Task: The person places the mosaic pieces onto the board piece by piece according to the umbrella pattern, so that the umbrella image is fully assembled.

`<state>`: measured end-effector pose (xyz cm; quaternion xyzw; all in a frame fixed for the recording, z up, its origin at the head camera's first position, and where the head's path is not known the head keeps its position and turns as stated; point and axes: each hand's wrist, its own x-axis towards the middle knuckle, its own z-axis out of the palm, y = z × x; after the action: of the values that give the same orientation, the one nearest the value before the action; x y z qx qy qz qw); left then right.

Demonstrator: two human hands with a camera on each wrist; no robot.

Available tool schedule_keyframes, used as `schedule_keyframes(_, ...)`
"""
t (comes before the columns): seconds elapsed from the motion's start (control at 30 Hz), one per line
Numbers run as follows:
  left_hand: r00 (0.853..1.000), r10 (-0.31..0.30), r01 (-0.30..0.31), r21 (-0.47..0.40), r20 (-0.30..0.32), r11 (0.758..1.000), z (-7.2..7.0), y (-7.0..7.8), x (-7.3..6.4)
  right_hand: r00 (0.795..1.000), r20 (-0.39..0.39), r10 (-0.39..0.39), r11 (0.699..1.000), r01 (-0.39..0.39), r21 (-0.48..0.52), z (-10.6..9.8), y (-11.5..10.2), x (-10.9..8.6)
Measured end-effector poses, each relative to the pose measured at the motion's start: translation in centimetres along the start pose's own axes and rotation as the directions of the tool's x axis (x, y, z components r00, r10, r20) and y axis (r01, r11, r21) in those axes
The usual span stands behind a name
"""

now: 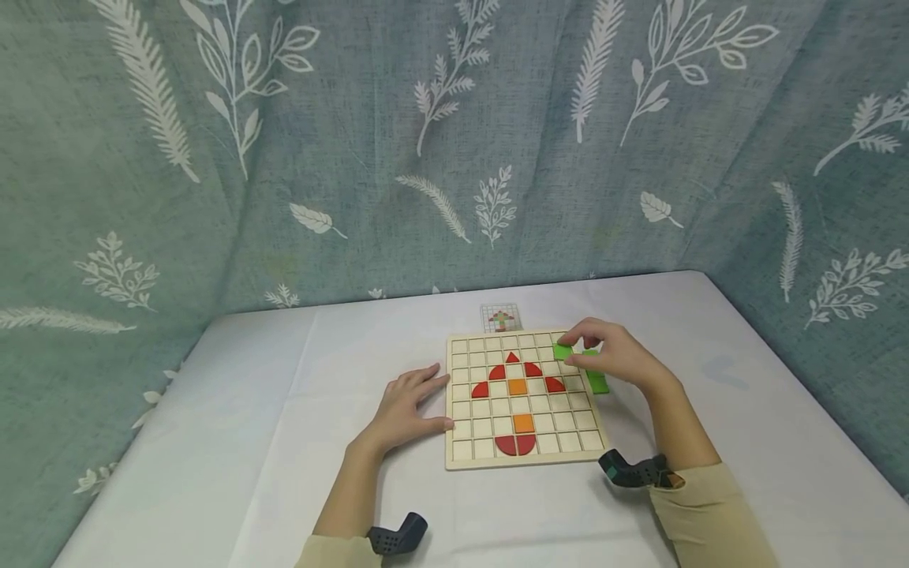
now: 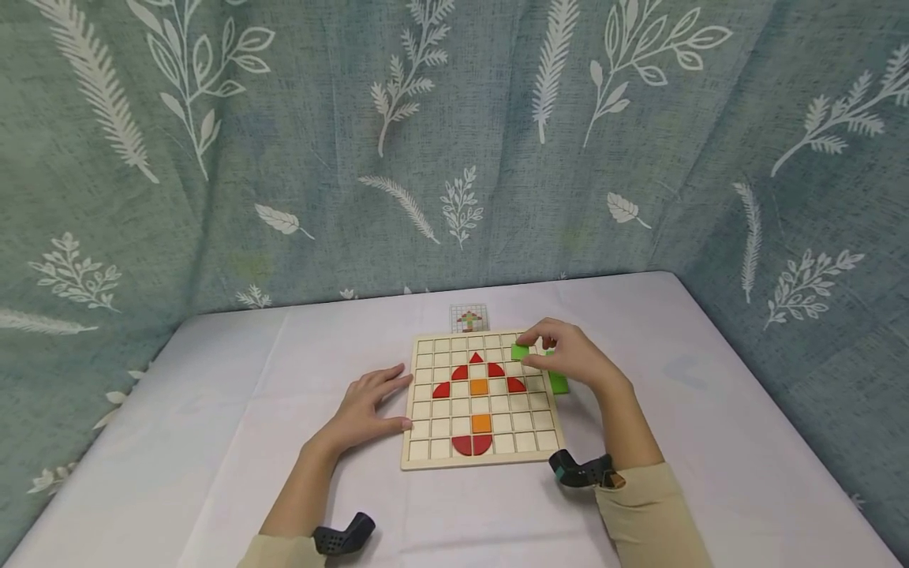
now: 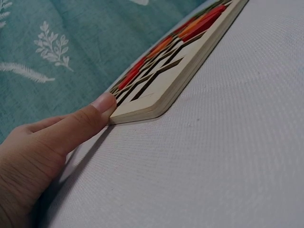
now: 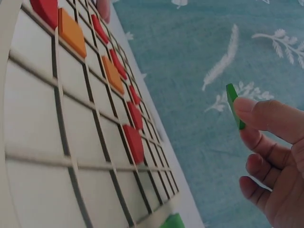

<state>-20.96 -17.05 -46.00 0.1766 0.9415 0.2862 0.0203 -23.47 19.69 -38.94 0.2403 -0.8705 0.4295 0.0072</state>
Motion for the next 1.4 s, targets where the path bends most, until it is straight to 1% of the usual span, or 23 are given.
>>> schedule_keyframes(0.3, 1.000, 0.008, -0.008, 0.000, 0.003, 1.000, 0.3, 0.0, 0.1, 1.000, 0.007, -0.021, 1.000, 0.020, 0.021, 1.4, -0.5, 1.4)
schedule_keyframes(0.5, 1.000, 0.018, -0.018, 0.006, -0.002, 1.000, 0.1, 0.0, 0.1, 1.000, -0.004, -0.013, 0.998, 0.014, 0.063, 2.6, -0.6, 2.3)
schedule_keyframes(0.63, 1.000, 0.021, -0.021, 0.010, -0.006, 1.000, -0.1, -0.1, 0.2, 1.000, -0.025, -0.005, 0.998, 0.007, 0.060, 3.5, -0.5, 3.0)
schedule_keyframes(0.73, 1.000, 0.020, -0.020, 0.007, -0.004, 1.000, -0.1, -0.1, 0.2, 1.000, -0.026, -0.002, 0.999, 0.003, 0.045, 4.3, -0.3, 3.3)
schedule_keyframes(0.83, 1.000, 0.022, -0.022, 0.005, -0.003, 1.000, -0.1, -0.1, 0.2, 0.999, -0.021, -0.031, 0.999, 0.031, 0.032, 5.1, 0.3, 3.6)
schedule_keyframes(0.97, 1.000, 0.030, -0.030, 0.003, -0.003, 1.000, -0.1, -0.2, 0.2, 0.998, -0.017, -0.066, 0.998, 0.066, 0.017, 6.0, 0.9, 3.8)
schedule_keyframes(1.13, 1.000, 0.026, -0.026, -0.003, -0.002, 1.000, -0.1, -0.1, 0.1, 0.997, -0.009, -0.079, 0.997, 0.079, 0.003, 6.5, 1.0, 3.7)
schedule_keyframes(1.3, 1.000, 0.027, -0.027, -0.005, -0.004, 1.000, 0.0, 0.0, 0.1, 0.997, 0.035, -0.069, 0.998, 0.069, 0.002, 7.0, 1.3, 3.7)
schedule_keyframes(1.4, 1.000, 0.027, -0.027, -0.006, -0.007, 1.000, -0.1, 0.0, 0.0, 0.997, 0.047, -0.059, 0.998, 0.059, 0.001, 7.2, 1.4, 3.7)
